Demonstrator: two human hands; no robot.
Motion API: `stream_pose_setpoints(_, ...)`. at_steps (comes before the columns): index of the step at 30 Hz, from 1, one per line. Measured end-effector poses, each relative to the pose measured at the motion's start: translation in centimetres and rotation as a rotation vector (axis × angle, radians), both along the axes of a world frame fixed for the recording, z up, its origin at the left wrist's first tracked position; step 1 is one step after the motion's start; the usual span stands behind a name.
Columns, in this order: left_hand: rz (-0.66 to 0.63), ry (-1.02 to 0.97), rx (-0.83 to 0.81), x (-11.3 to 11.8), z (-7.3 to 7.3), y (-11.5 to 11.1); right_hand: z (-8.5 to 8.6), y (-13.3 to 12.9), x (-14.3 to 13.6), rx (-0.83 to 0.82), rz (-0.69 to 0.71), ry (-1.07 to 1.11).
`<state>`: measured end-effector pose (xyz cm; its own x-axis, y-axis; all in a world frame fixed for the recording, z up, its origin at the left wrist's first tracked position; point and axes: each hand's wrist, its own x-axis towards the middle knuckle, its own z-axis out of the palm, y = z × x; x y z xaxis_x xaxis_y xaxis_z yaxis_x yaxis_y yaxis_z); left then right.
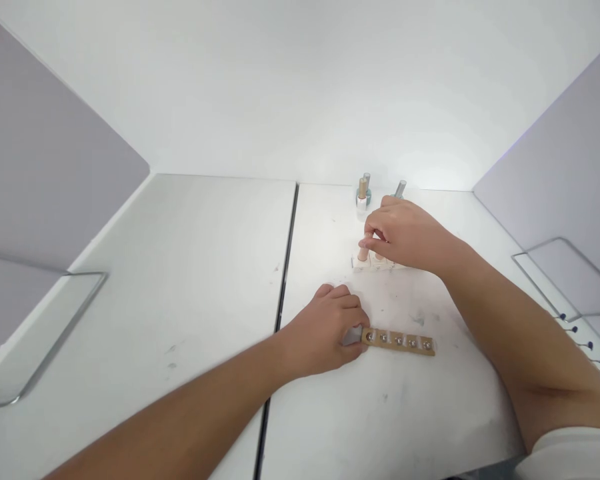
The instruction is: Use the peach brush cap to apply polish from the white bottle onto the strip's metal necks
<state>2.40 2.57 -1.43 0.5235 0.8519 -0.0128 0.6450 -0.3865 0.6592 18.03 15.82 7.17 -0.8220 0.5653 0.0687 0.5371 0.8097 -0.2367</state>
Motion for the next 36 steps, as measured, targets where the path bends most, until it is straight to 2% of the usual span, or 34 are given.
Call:
stream_pose_setpoints(16, -0.002, 0.005, -0.004, 0.0, 0.0, 0.1, 0.1, -0.1, -0.2, 0.06, -0.03, -0.027)
stream_pose_setpoints(24, 0.0, 0.015, -0.013, 0.1, 0.3, 0.0, 0.8, -0.3, 0.2, 0.041, -0.134, 0.024)
stream_pose_setpoints(29, 0.001, 0.032, -0.002, 0.1, 0.2, 0.0, 0.9, -0.6, 1.0, -0.081, -0.158, 0.135)
stream_pose_setpoints(36, 0.008, 0.037, 0.026, 0.2, 0.4, 0.0, 1.2, -1.6, 2.9, -0.413, -0.299, 0.427)
